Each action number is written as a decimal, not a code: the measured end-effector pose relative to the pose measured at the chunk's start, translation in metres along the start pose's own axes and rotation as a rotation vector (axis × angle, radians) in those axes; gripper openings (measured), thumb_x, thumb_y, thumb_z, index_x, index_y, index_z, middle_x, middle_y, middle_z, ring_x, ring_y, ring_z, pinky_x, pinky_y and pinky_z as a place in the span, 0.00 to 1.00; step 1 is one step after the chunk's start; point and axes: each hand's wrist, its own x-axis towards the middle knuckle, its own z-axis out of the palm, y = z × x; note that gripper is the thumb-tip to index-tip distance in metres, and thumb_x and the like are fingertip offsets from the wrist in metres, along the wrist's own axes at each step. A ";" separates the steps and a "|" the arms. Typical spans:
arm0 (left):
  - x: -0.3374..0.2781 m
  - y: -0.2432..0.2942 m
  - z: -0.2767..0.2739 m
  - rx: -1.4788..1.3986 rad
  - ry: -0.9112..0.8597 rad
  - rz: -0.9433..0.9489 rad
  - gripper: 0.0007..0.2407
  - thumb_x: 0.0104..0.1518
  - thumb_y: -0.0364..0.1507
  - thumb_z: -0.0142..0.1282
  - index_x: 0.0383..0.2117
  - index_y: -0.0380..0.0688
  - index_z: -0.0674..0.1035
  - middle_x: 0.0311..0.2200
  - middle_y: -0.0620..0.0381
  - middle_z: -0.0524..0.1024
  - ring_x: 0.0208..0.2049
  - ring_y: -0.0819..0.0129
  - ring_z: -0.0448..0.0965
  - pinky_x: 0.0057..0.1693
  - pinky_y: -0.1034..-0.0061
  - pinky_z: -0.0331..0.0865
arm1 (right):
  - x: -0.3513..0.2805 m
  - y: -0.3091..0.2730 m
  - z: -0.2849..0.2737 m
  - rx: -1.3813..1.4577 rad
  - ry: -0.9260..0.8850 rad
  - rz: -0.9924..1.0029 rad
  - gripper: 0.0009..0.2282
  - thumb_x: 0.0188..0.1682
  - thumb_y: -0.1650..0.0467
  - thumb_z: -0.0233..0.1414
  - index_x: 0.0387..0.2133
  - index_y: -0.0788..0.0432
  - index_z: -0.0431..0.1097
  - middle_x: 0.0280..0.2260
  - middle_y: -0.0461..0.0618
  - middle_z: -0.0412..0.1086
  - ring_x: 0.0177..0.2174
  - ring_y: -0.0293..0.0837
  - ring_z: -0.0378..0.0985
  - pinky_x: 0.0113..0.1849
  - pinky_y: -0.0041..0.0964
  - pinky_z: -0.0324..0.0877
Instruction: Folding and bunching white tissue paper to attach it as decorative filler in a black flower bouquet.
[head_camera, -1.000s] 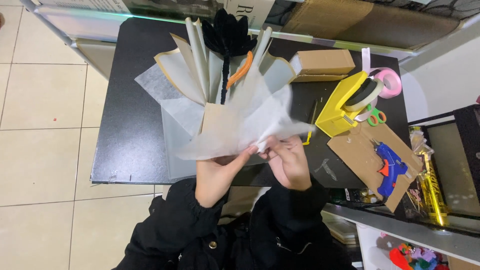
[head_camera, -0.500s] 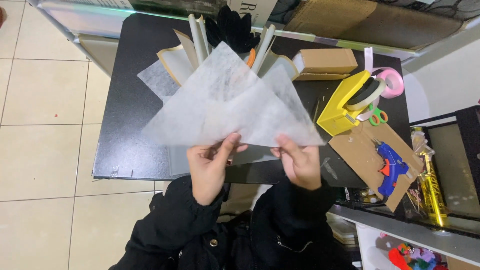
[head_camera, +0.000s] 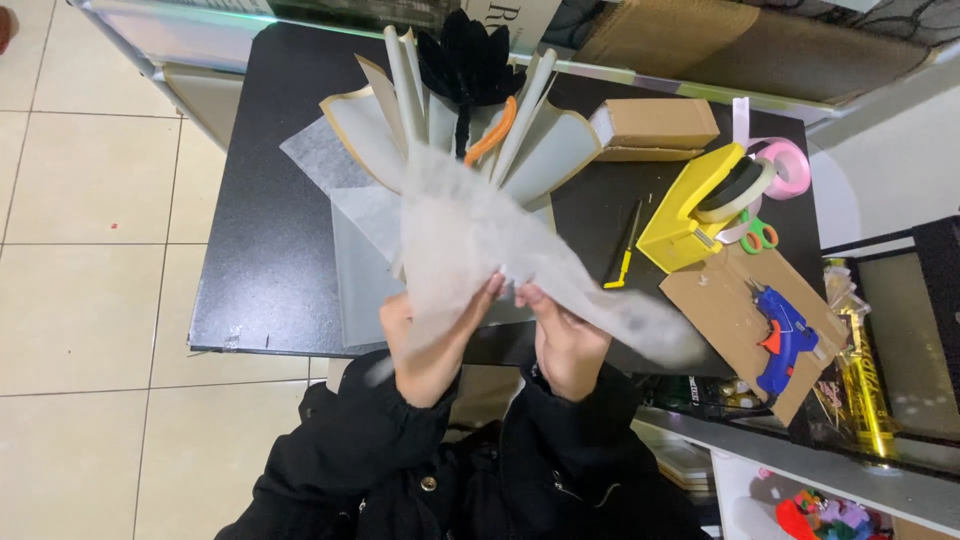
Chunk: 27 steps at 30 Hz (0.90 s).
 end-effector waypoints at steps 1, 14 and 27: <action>0.002 -0.008 0.009 0.460 -0.012 0.128 0.17 0.55 0.14 0.54 0.53 0.22 0.69 0.54 0.30 0.68 0.57 0.47 0.63 0.64 0.54 0.51 | 0.000 -0.010 0.008 -0.034 -0.061 -0.054 0.14 0.44 0.88 0.56 0.43 0.71 0.73 0.34 0.60 0.76 0.33 0.45 0.74 0.35 0.46 0.77; 0.007 -0.032 0.048 2.336 0.014 0.494 0.04 0.54 0.20 0.64 0.32 0.43 0.88 0.32 0.48 0.86 0.34 0.68 0.85 0.45 0.68 0.79 | 0.007 0.012 -0.028 0.167 -0.169 0.384 0.16 0.47 0.87 0.53 0.48 0.68 0.70 0.39 0.52 0.72 0.33 0.44 0.70 0.36 0.45 0.74; 0.006 -0.020 0.024 2.461 0.127 0.553 0.17 0.47 0.25 0.75 0.40 0.24 0.84 0.38 0.28 0.82 0.38 0.53 0.85 0.44 0.65 0.77 | 0.008 0.009 -0.026 0.327 -0.132 0.631 0.12 0.49 0.86 0.51 0.44 0.68 0.73 0.36 0.54 0.76 0.31 0.46 0.80 0.37 0.35 0.77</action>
